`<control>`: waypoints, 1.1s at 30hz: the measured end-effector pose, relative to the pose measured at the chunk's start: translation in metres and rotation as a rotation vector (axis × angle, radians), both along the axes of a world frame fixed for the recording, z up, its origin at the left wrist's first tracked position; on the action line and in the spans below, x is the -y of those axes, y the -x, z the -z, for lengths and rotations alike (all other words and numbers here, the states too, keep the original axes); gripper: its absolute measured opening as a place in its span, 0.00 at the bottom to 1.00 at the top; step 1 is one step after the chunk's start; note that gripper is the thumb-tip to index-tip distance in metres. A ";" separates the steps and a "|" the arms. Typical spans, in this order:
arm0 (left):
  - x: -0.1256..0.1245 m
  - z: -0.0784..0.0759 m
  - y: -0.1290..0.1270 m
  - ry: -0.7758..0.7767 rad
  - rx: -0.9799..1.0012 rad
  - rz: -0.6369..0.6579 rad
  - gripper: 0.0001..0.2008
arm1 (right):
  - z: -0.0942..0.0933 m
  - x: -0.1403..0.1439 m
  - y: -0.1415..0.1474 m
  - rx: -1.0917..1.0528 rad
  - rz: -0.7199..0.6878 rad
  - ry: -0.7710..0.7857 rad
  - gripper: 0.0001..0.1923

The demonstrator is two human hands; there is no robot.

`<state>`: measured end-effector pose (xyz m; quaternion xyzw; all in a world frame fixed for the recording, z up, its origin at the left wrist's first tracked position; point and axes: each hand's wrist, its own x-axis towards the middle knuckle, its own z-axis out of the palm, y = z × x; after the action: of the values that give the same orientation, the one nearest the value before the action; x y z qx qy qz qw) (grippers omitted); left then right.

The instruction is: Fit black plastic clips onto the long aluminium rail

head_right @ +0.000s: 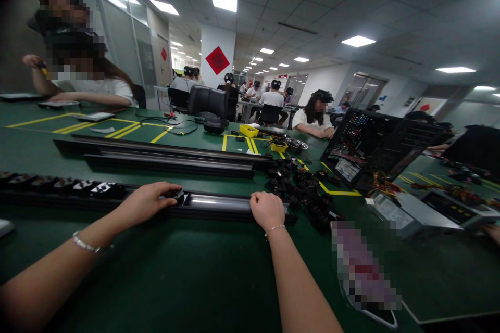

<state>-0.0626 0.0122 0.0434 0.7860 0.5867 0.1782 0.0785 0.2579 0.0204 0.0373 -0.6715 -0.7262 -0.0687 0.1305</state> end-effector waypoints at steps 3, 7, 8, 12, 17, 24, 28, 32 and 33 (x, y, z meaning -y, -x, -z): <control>0.002 -0.001 -0.002 0.000 -0.003 -0.014 0.21 | 0.000 0.000 0.000 -0.002 0.000 0.003 0.19; 0.004 -0.003 -0.004 0.017 0.010 -0.028 0.20 | -0.001 0.000 0.001 0.006 0.010 0.009 0.18; 0.004 -0.003 -0.005 0.022 0.017 -0.033 0.20 | -0.001 0.000 0.001 0.010 0.012 0.011 0.18; 0.006 -0.004 -0.009 0.031 0.050 -0.048 0.20 | -0.001 0.000 0.001 0.014 0.012 0.013 0.19; 0.007 -0.003 -0.014 0.032 0.068 -0.040 0.21 | -0.002 0.001 0.002 0.001 0.012 0.017 0.19; 0.007 0.004 -0.019 0.005 0.143 -0.014 0.21 | -0.003 0.001 0.002 0.006 0.014 0.029 0.19; 0.005 0.007 -0.012 -0.089 0.095 0.028 0.22 | -0.004 0.002 0.002 0.005 0.011 0.030 0.19; 0.001 0.013 0.001 -0.177 -0.058 0.064 0.29 | -0.004 0.002 0.002 0.007 0.014 0.040 0.19; 0.000 0.015 0.004 -0.162 -0.091 0.077 0.31 | -0.004 0.002 0.001 0.006 0.012 0.039 0.19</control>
<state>-0.0667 0.0122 0.0288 0.8191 0.5426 0.1859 -0.0052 0.2565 0.0185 0.0410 -0.6782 -0.7235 -0.0574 0.1150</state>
